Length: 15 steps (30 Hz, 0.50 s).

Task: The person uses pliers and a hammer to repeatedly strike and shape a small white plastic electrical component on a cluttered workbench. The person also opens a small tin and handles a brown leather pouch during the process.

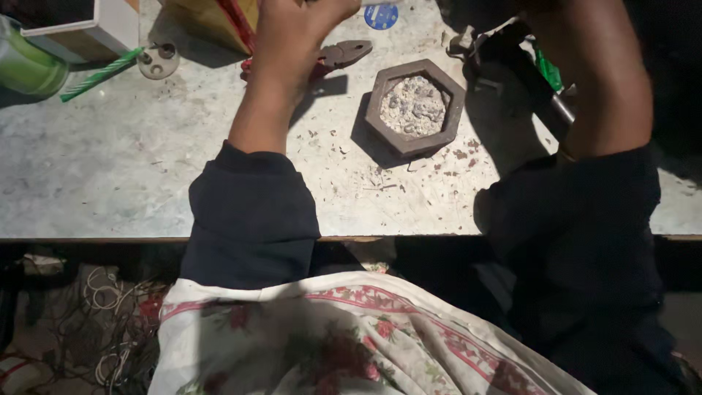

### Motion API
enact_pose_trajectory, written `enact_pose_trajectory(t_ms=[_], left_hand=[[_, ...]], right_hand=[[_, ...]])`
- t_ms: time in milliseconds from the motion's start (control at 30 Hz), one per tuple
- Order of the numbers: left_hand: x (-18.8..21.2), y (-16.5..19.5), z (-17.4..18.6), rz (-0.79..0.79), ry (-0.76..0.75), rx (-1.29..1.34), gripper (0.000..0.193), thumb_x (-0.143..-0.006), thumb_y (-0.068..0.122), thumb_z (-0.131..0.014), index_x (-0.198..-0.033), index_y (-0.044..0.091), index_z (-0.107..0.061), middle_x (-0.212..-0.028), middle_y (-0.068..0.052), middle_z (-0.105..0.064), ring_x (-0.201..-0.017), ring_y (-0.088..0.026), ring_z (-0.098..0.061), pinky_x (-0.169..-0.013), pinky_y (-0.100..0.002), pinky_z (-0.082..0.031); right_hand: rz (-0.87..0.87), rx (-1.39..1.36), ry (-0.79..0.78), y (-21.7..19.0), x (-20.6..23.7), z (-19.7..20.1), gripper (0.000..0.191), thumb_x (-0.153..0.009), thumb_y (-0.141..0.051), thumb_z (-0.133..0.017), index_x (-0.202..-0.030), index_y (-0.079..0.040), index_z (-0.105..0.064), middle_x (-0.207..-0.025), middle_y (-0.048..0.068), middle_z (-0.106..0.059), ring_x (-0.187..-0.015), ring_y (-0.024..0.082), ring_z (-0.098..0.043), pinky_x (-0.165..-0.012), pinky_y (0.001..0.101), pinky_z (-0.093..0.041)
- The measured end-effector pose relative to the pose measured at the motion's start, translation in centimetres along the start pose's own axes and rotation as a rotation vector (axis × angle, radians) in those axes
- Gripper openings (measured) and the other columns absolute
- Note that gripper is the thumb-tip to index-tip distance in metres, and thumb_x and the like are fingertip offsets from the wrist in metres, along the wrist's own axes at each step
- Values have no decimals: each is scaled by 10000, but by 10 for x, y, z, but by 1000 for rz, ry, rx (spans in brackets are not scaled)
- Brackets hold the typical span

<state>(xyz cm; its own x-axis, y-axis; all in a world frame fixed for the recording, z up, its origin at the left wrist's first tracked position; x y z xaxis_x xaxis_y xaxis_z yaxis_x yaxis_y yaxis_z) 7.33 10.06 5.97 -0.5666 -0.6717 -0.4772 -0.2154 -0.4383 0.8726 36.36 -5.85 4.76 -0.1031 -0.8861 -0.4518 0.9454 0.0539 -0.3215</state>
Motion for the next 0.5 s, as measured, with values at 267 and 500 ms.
enact_pose_trajectory(t_ms=[267, 500], left_hand=[[1, -17, -5, 89, -62, 367, 228, -1083, 188, -613, -1148, -19, -680, -1029, -47, -738, -987, -169, -759, -921, -353, -646], [2, -35, 4, 102, -28, 64, 279, -1100, 214, -602, -1169, -41, -693, -1053, -75, -788, -975, -171, -808, -907, -324, -653]], right_hand=[[-117, -67, -336, -23, 5, -7, 274, -1017, -77, -711, -1288, -38, -721, -1132, 165, -741, -991, 287, -720, -795, 422, -579], [122, -119, -554, -114, 1, -12, 266, -896, -189, -777, -1127, -60, -755, -1012, 121, -762, -895, 239, -739, -767, 386, -602]])
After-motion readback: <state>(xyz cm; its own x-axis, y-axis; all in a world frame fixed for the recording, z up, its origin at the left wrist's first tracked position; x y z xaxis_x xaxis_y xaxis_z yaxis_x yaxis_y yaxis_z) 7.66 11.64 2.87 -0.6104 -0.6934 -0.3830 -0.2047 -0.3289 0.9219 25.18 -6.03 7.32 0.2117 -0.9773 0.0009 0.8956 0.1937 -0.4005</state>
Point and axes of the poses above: each hand's wrist, its own x-axis away from the middle knuckle, its own z-axis out of the back of the hand, y = z × x, the point moved 8 cm from there along -x, towards the middle knuckle
